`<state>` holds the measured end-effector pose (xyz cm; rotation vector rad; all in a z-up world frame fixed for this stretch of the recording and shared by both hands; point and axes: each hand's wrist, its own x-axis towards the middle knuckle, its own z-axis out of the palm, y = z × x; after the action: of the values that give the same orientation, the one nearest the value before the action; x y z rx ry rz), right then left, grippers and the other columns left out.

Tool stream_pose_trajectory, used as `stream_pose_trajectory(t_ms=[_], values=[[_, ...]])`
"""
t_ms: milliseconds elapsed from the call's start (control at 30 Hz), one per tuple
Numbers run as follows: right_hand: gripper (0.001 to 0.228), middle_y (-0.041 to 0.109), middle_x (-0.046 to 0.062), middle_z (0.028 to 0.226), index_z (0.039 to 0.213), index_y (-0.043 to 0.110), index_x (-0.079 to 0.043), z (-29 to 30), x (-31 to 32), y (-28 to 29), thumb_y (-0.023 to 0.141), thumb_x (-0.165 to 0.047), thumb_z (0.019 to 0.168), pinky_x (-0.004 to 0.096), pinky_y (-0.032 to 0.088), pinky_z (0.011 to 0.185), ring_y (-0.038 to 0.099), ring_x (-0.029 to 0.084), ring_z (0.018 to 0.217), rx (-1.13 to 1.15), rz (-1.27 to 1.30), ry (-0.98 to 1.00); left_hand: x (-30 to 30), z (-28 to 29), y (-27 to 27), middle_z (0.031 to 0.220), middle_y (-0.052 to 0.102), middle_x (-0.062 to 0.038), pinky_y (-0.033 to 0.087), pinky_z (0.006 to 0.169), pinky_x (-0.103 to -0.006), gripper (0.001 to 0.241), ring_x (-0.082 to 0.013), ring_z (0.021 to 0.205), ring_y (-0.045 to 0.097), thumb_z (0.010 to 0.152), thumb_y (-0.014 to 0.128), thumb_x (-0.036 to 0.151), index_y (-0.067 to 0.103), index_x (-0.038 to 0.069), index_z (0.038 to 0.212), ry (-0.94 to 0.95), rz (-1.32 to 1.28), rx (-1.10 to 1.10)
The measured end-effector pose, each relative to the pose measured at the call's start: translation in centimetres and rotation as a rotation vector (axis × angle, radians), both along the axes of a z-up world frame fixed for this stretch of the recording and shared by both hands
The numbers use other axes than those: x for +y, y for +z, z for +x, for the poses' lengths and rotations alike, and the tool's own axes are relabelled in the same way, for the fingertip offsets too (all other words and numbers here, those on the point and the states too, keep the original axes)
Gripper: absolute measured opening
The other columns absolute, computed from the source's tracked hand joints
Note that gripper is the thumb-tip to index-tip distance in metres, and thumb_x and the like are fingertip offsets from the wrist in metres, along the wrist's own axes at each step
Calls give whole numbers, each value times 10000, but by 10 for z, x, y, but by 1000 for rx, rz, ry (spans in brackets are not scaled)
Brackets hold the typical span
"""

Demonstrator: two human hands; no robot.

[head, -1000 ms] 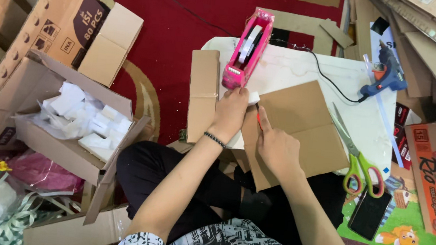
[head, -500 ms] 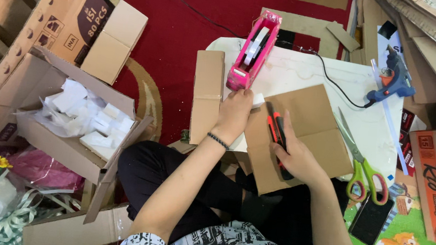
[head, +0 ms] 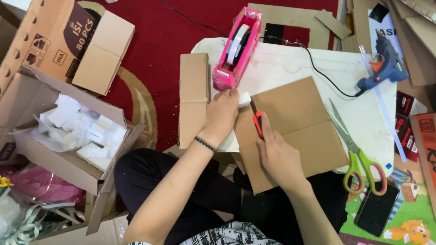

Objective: The person constructs a cardboard box by cutting cardboard with scissors, folding edges, applying tape with a dispenser, and cutting sections with a utility knife.

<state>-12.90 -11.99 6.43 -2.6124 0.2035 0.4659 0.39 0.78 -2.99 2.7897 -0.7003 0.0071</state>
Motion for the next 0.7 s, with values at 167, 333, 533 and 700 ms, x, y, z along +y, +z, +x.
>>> stream_pose_trajectory(t_ms=[167,333,533,700], values=[[632,542,89,966,1496,86,-256,3,9,-11,333,-226,915,462,545,659,671,332,785,5,-236,74,0,0,-1,863,609,-129,573,621,-444,243,-342,808,646,717,678,58,543,19,916,-3,10,8],[701,525,76,898,1501,94,-193,5,20,-23,372,-126,861,431,561,587,687,288,705,-16,-371,99,0,-2,-5,825,604,-94,576,599,-410,191,-306,776,655,725,655,72,549,54,883,21,33,-63],[704,563,103,890,1494,152,-166,15,18,-9,409,-139,839,460,556,620,693,333,736,22,-355,151,0,-5,-9,787,609,-79,572,566,-411,89,-307,732,657,777,565,51,566,57,866,56,-30,-113],[719,574,135,900,1494,131,-160,14,23,-14,411,-129,833,487,549,619,689,356,735,56,-326,108,-1,-10,-2,790,608,-44,576,560,-376,77,-258,769,660,815,508,47,562,94,844,80,7,-160]])
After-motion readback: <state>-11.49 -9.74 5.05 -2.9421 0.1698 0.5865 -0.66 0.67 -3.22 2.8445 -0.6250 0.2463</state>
